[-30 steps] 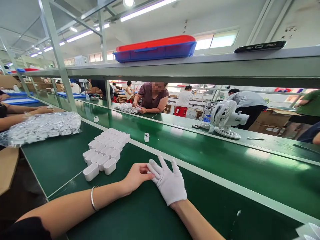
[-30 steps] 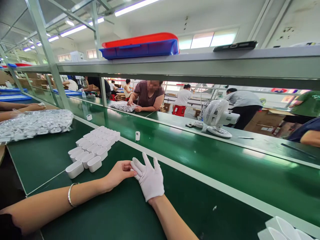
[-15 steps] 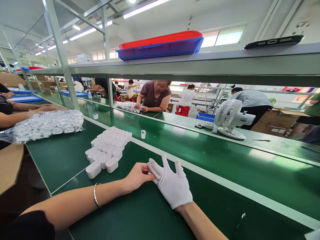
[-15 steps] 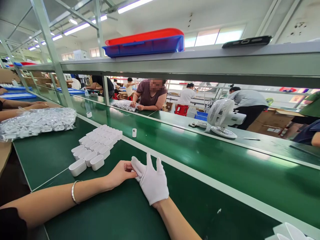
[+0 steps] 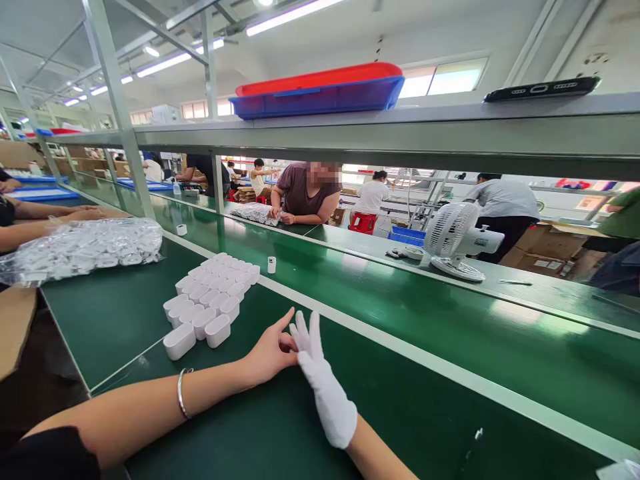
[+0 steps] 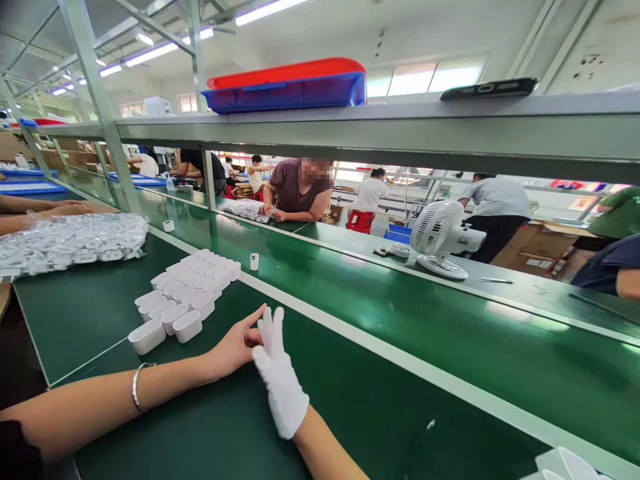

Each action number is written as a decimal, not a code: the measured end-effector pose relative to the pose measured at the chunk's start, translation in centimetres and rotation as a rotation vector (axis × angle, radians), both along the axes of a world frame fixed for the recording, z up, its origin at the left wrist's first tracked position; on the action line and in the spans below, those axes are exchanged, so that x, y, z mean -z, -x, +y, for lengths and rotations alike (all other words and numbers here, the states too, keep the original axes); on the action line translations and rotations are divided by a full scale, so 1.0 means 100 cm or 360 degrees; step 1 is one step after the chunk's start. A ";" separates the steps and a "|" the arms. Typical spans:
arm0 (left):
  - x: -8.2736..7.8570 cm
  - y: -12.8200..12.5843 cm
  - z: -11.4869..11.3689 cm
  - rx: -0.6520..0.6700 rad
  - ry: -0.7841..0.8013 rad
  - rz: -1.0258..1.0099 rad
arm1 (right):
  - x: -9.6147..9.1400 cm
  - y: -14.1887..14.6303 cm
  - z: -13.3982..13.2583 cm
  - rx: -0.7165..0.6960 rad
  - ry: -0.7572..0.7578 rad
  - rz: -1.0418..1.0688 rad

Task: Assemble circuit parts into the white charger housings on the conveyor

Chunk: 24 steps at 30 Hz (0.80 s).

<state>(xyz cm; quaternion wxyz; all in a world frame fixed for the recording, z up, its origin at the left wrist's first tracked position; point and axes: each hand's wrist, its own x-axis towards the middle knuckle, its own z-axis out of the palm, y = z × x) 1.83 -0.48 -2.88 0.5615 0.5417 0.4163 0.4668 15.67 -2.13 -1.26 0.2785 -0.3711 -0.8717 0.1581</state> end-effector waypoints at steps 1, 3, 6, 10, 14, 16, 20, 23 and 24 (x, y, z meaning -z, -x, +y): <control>0.001 0.000 0.000 -0.0018 -0.0007 -0.0026 | 0.001 0.002 -0.004 -0.0031 0.0008 0.0049; 0.003 -0.001 0.000 -0.0011 -0.0044 -0.0121 | 0.000 0.007 -0.012 -0.0066 -0.0025 0.0062; 0.005 -0.002 -0.001 0.0041 -0.0149 -0.0242 | -0.003 0.010 -0.023 -0.0069 -0.0079 0.0001; 0.004 -0.006 -0.001 0.0086 -0.0213 -0.0198 | 0.004 0.010 -0.018 0.0252 -0.0177 0.0098; -0.004 -0.009 -0.006 0.0229 -0.0226 -0.0095 | 0.022 0.007 0.002 0.0683 -0.0047 0.0549; -0.010 -0.008 -0.010 0.0374 -0.0211 -0.0060 | 0.029 0.005 0.011 0.0799 0.0144 0.0794; -0.016 -0.007 -0.017 0.0616 -0.0052 -0.0001 | 0.032 0.003 0.017 0.0895 0.0366 0.1060; -0.018 -0.006 -0.019 0.0760 0.0012 0.0148 | 0.030 0.003 0.016 0.0931 0.0334 0.1092; -0.018 -0.006 -0.020 0.0792 -0.0002 0.0226 | 0.030 0.003 0.015 0.0939 0.0312 0.1096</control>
